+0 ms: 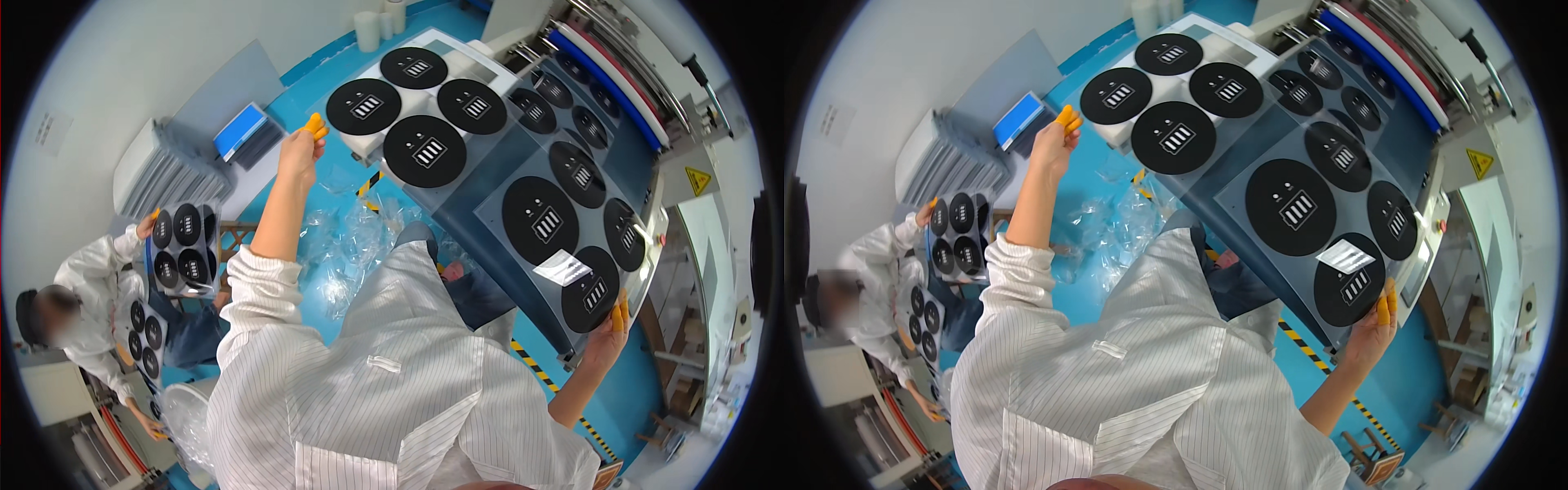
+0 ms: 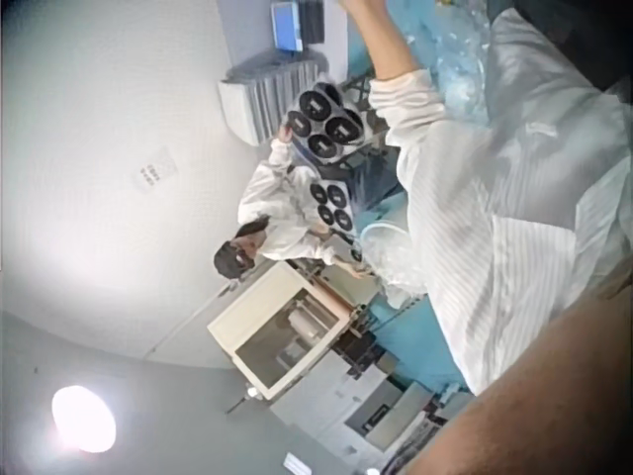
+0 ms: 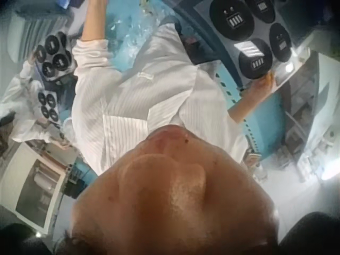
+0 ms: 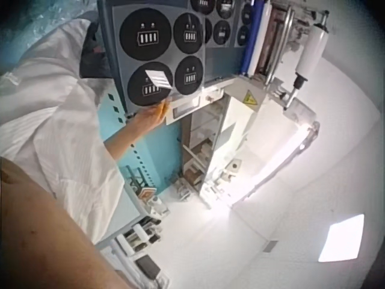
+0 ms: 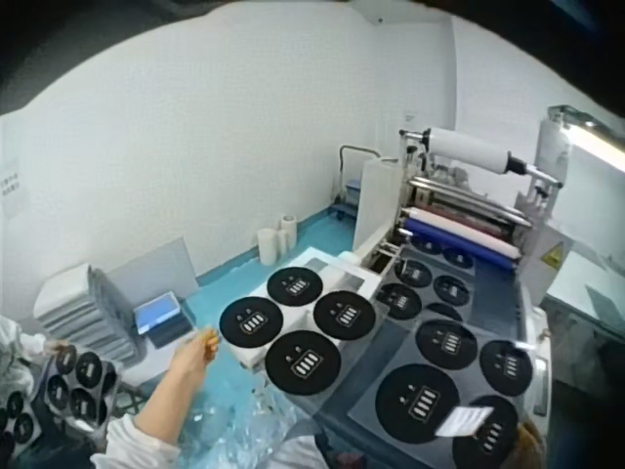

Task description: The person sorts and moves component sheets containing circular components by hand, taking them from a conveyor belt and placing them into a white bin.

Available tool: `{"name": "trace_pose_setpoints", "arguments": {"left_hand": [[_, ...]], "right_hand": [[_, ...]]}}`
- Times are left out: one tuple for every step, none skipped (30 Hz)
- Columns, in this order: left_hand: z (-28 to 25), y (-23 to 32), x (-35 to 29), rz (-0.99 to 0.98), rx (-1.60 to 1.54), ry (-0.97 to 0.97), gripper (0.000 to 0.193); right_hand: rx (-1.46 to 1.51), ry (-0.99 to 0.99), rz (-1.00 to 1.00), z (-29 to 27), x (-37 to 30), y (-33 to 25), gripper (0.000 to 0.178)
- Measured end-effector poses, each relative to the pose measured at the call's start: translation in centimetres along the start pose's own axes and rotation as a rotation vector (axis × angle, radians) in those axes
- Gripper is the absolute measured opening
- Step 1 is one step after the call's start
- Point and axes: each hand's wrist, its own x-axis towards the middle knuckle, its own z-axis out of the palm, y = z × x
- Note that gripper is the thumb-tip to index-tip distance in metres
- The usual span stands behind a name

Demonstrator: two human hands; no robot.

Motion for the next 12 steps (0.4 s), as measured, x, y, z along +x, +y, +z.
{"name": "trace_pose_setpoints", "arguments": {"left_hand": [[0.1, 0.1, 0.0, 0.094, 0.092, 0.0, 0.031], [0.4, 0.1, -0.1, 0.19, 0.182, 0.0, 0.031], [1.2, 0.9, -0.7, 0.28, 0.25, 0.006, 0.028], [1.9, 1.5, -1.1, 0.279, 0.258, -0.011, 0.028], [2.6, 2.0, -1.5, 0.301, 0.143, -0.052, 0.027], [3.3, 2.6, -1.9, 0.318, 0.026, -0.094, 0.026], [4.0, 3.3, -2.6, 0.295, -0.087, -0.152, 0.023], [4.5, 3.7, -3.0, 0.293, -0.08, -0.173, 0.023], [4.8, 4.1, -3.3, 0.319, -0.113, -0.181, 0.024], [5.2, 4.5, -3.4, 0.344, -0.147, -0.191, 0.025], [5.4, 4.6, -3.0, 0.316, -0.223, -0.179, 0.024], [5.2, 4.6, -2.2, 0.297, -0.344, -0.246, 0.018]], "right_hand": [[-0.051, 0.067, -0.004, 0.3, -0.1, 0.2, 0.035], [-0.101, 0.134, -0.006, 0.5, -0.2, 0.4, 0.035], [-0.095, 0.153, -0.007, 0.5, -0.5, 0.5, 0.034], [-0.092, 0.17, -0.014, 1.0, -0.5, 0.6, 0.034], [-0.146, 0.166, -0.011, 1.7, -0.5, 0.8, 0.033], [-0.202, 0.164, -0.01, 2.1, -0.8, 0.9, 0.032], [-0.185, 0.18, 0.009, 0.5, -1.0, 1.4, 0.031], [-0.18, 0.2, 0.0, -0.1, -1.2, 1.8, 0.031], [-0.198, 0.181, 0.012, 1.0, -1.0, 2.1, 0.031], [-0.215, 0.163, 0.024, 1.5, -1.0, 2.3, 0.031], [-0.168, 0.194, 0.052, 0.3, -1.3, 2.9, 0.032], [-0.145, 0.124, 0.084, 0.6, -1.2, 3.0, 0.035]]}}
